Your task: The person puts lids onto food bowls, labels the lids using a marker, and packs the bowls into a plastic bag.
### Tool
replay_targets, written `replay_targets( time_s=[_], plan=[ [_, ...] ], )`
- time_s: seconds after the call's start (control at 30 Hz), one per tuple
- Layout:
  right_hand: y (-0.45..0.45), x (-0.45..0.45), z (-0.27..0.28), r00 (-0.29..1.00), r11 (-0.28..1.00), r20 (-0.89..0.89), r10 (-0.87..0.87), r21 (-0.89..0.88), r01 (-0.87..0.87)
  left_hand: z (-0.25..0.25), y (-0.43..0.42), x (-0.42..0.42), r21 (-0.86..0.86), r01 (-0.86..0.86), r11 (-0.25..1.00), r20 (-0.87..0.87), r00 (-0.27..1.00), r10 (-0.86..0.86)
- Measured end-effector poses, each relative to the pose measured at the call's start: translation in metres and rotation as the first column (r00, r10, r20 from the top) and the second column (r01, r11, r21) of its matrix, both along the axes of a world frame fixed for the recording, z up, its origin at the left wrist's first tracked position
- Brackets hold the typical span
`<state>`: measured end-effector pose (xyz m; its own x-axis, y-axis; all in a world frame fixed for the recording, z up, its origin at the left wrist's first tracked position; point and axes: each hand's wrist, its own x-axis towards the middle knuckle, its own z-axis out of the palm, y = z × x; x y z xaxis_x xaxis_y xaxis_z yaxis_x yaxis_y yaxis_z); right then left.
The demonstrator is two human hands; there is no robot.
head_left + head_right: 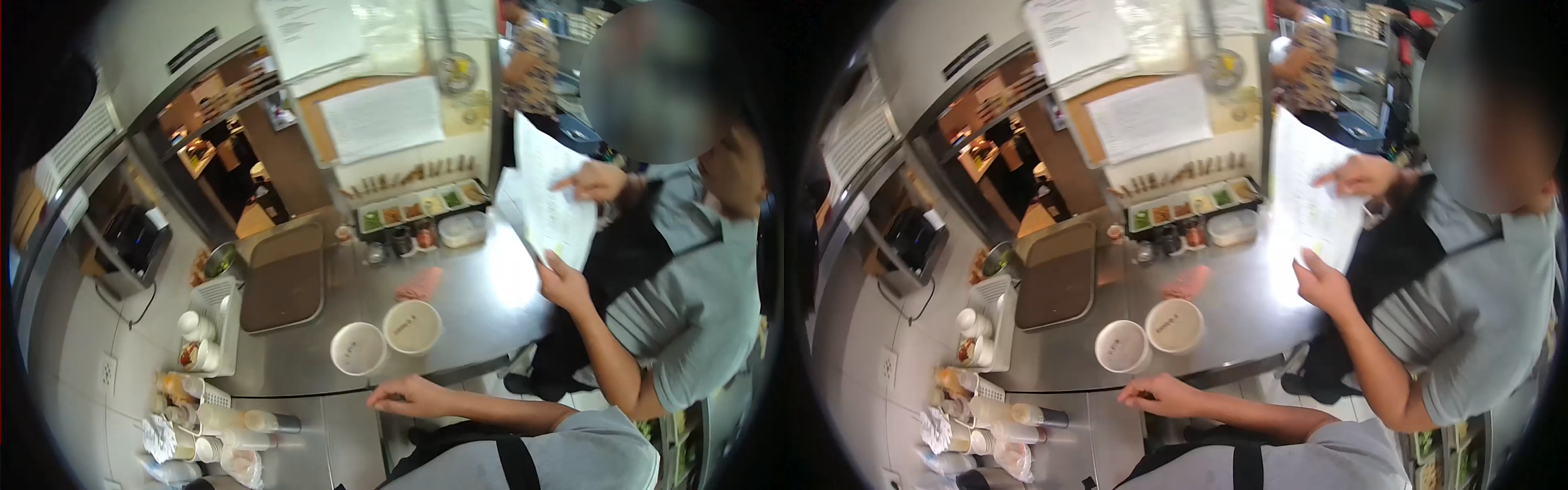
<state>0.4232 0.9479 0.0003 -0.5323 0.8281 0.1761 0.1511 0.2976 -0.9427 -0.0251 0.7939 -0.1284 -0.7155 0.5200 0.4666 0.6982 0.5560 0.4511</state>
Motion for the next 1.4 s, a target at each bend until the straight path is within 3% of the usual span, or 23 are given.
replay_targets(
  time_s=[0.17,0.27,0.43,0.53,0.57,0.67,0.7,0.8,0.83,0.93,1.03,1.17,1.23,1.3,1.37,1.4],
  plan=[
    [-0.112,0.061,-0.047,0.999,0.978,0.029,0.013,-0.210,-0.007,0.002,0.048,0.076,-0.067,0.274,0.959,-0.026,0.961,-0.276],
    [-0.175,0.092,-0.080,0.995,0.971,-0.102,-0.003,-0.239,-0.022,0.002,0.071,0.134,-0.101,0.438,0.893,-0.053,0.894,-0.445],
    [-0.270,0.150,-0.085,0.965,0.955,-0.240,-0.104,-0.295,0.030,-0.003,0.079,0.227,-0.196,0.610,0.768,-0.048,0.776,-0.628],
    [-0.308,0.185,-0.071,0.966,0.954,-0.200,-0.162,-0.281,0.101,-0.012,0.074,0.273,-0.257,0.655,0.710,-0.021,0.731,-0.682],
    [-0.318,0.194,-0.067,0.964,0.942,-0.168,-0.204,-0.301,0.146,-0.015,0.072,0.288,-0.275,0.663,0.696,-0.014,0.721,-0.692],
    [-0.337,0.214,-0.095,0.910,0.971,-0.362,-0.204,-0.194,0.141,-0.029,0.073,0.330,-0.331,0.678,0.656,-0.002,0.695,-0.719],
    [-0.345,0.221,-0.098,0.941,0.937,-0.238,-0.242,-0.310,0.163,-0.033,0.075,0.342,-0.338,0.680,0.650,0.001,0.691,-0.723],
    [-0.367,0.254,-0.103,0.873,0.886,-0.313,-0.374,-0.399,0.237,-0.041,0.075,0.361,-0.381,0.664,0.643,-0.002,0.695,-0.719],
    [-0.371,0.265,-0.104,0.876,0.812,-0.240,-0.419,-0.530,0.244,-0.045,0.075,0.363,-0.394,0.657,0.643,0.003,0.700,-0.714],
    [-0.382,0.295,-0.116,0.795,0.776,-0.324,-0.512,-0.572,0.267,-0.049,0.075,0.364,-0.414,0.636,0.652,0.012,0.719,-0.694],
    [-0.385,0.335,-0.114,0.872,0.704,-0.076,-0.484,-0.625,0.336,-0.052,0.072,0.361,-0.419,0.618,0.666,-0.001,0.733,-0.681],
    [-0.398,0.407,-0.134,0.882,0.692,-0.033,-0.471,-0.634,0.346,-0.056,0.061,0.355,-0.430,0.584,0.688,-0.019,0.756,-0.654],
    [-0.408,0.462,-0.106,0.872,0.603,0.073,-0.483,-0.694,0.393,-0.061,0.054,0.356,-0.427,0.564,0.707,-0.029,0.773,-0.634],
    [-0.420,0.527,-0.094,0.824,0.599,0.082,-0.561,-0.647,0.472,-0.066,0.045,0.358,-0.426,0.523,0.738,-0.044,0.803,-0.594],
    [-0.429,0.589,-0.071,0.713,0.512,0.127,-0.690,-0.611,0.604,-0.069,0.028,0.357,-0.430,0.469,0.771,-0.052,0.840,-0.540],
    [-0.431,0.620,-0.062,0.599,0.468,0.026,-0.801,-0.596,0.652,-0.067,0.016,0.355,-0.433,0.431,0.792,-0.058,0.864,-0.501]
  ],
)
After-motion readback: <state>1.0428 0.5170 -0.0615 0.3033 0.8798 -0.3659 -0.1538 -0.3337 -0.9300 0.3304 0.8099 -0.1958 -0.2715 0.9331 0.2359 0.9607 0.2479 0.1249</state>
